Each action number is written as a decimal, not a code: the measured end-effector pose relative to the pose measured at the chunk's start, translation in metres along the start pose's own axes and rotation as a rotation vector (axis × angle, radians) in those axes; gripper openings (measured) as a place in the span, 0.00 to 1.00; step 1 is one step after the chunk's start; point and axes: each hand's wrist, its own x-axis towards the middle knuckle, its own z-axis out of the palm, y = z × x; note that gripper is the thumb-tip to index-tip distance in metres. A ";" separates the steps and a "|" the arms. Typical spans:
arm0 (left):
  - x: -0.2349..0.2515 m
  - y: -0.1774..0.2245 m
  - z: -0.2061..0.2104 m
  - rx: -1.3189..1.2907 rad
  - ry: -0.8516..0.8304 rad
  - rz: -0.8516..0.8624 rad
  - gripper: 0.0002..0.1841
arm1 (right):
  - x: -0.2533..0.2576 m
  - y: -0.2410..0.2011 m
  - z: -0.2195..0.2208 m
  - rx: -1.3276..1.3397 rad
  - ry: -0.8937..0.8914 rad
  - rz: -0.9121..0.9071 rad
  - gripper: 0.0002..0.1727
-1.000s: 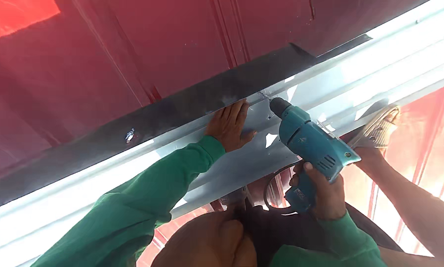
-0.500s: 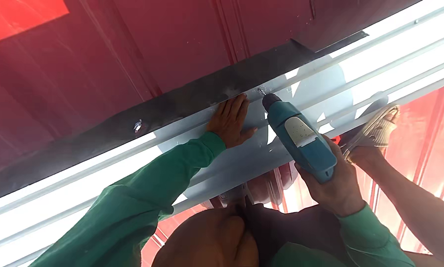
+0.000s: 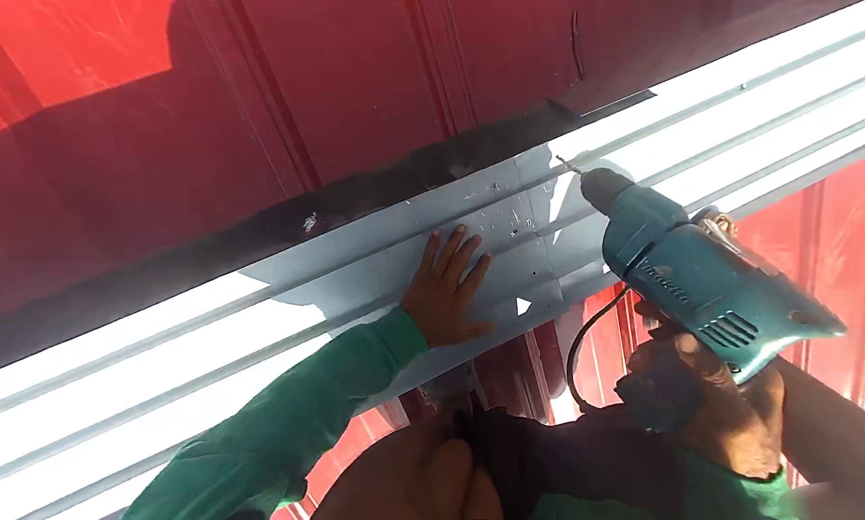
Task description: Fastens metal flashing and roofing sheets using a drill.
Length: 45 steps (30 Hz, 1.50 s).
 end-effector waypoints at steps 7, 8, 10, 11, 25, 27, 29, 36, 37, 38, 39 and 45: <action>-0.064 0.064 0.040 0.076 -0.169 -0.009 0.42 | -0.022 0.005 -0.021 0.158 0.117 -0.003 0.29; -0.065 0.063 0.042 0.116 -0.132 -0.008 0.37 | -0.024 0.007 -0.023 0.188 0.116 0.015 0.29; -0.065 0.063 0.036 0.142 -0.098 0.018 0.31 | -0.029 0.010 -0.026 0.239 0.111 0.039 0.29; -0.062 0.067 0.023 0.138 -0.105 0.024 0.29 | -0.031 0.011 -0.027 0.262 0.104 0.045 0.29; -0.008 0.063 -0.208 0.419 0.139 -0.018 0.27 | -0.040 0.005 -0.048 0.304 0.104 -0.093 0.25; 0.003 0.042 -0.224 0.455 0.234 -0.156 0.28 | -0.042 0.011 -0.038 0.321 0.095 -0.092 0.25; 0.018 0.010 -0.230 0.504 0.345 -0.279 0.27 | -0.045 0.021 -0.027 0.346 0.094 -0.060 0.27; 0.069 -0.102 -0.207 0.504 0.541 -0.447 0.30 | -0.043 0.050 0.015 0.271 0.049 0.043 0.27; 0.072 -0.095 -0.192 0.546 0.583 -0.378 0.33 | -0.041 0.050 0.021 0.261 0.043 0.049 0.26; 0.075 -0.085 -0.179 0.609 0.589 -0.315 0.39 | -0.040 0.051 0.028 0.253 0.046 0.055 0.27; 0.077 -0.076 -0.169 0.668 0.565 -0.279 0.46 | -0.040 0.053 0.034 0.237 0.054 0.056 0.27; 0.106 -0.111 -0.165 0.648 0.303 -0.439 0.64 | -0.029 0.078 0.067 0.213 0.048 0.038 0.26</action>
